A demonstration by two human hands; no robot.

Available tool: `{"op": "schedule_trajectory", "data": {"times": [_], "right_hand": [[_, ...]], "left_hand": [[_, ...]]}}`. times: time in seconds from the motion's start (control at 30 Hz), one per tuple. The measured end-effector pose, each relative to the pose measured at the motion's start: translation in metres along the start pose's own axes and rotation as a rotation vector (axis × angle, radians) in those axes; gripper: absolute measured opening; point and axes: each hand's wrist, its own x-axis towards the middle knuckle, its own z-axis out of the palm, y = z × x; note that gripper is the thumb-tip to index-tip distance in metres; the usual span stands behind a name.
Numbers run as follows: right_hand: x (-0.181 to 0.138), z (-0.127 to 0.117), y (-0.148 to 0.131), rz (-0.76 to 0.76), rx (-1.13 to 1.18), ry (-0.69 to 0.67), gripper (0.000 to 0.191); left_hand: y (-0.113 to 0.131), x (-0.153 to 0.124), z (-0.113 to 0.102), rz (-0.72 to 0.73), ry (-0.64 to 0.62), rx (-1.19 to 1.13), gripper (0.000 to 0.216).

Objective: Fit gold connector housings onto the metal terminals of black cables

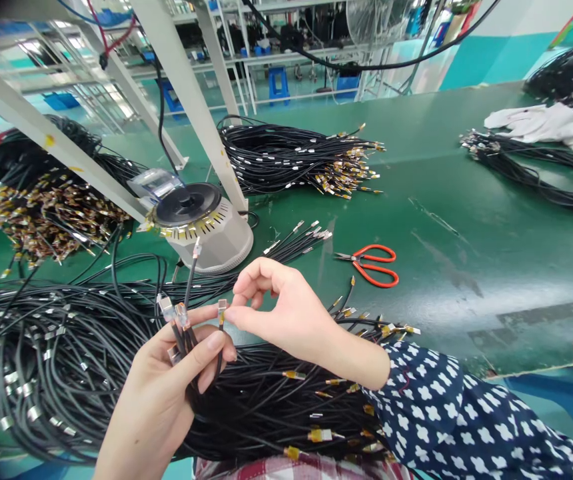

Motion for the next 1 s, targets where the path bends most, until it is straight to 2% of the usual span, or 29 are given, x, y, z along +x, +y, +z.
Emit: {"op": "schedule_trajectory", "data": {"times": [0.27, 0.47, 0.57, 0.7, 0.83, 1.0], "right_hand": [[0.001, 0.01, 0.006, -0.075, 0.007, 0.065, 0.02], [0.002, 0.007, 0.001, -0.088, 0.005, 0.002, 0.019], [0.002, 0.005, -0.001, -0.063, 0.04, -0.024, 0.022], [0.005, 0.004, 0.001, 0.009, 0.093, 0.005, 0.027], [0.01, 0.004, 0.005, 0.103, 0.203, 0.007, 0.032], [0.015, 0.005, 0.014, 0.163, 0.402, -0.099, 0.038]], "left_hand": [[-0.003, 0.001, 0.002, 0.028, 0.062, 0.008, 0.034], [-0.002, 0.005, -0.003, -0.046, 0.042, -0.057, 0.019], [0.0, 0.006, -0.008, -0.067, -0.002, -0.086, 0.019], [0.002, 0.006, -0.012, -0.085, -0.088, -0.102, 0.02], [0.002, 0.007, -0.012, -0.114, -0.113, -0.124, 0.02], [0.002, 0.008, -0.012, -0.153, -0.175, -0.151, 0.021]]}}
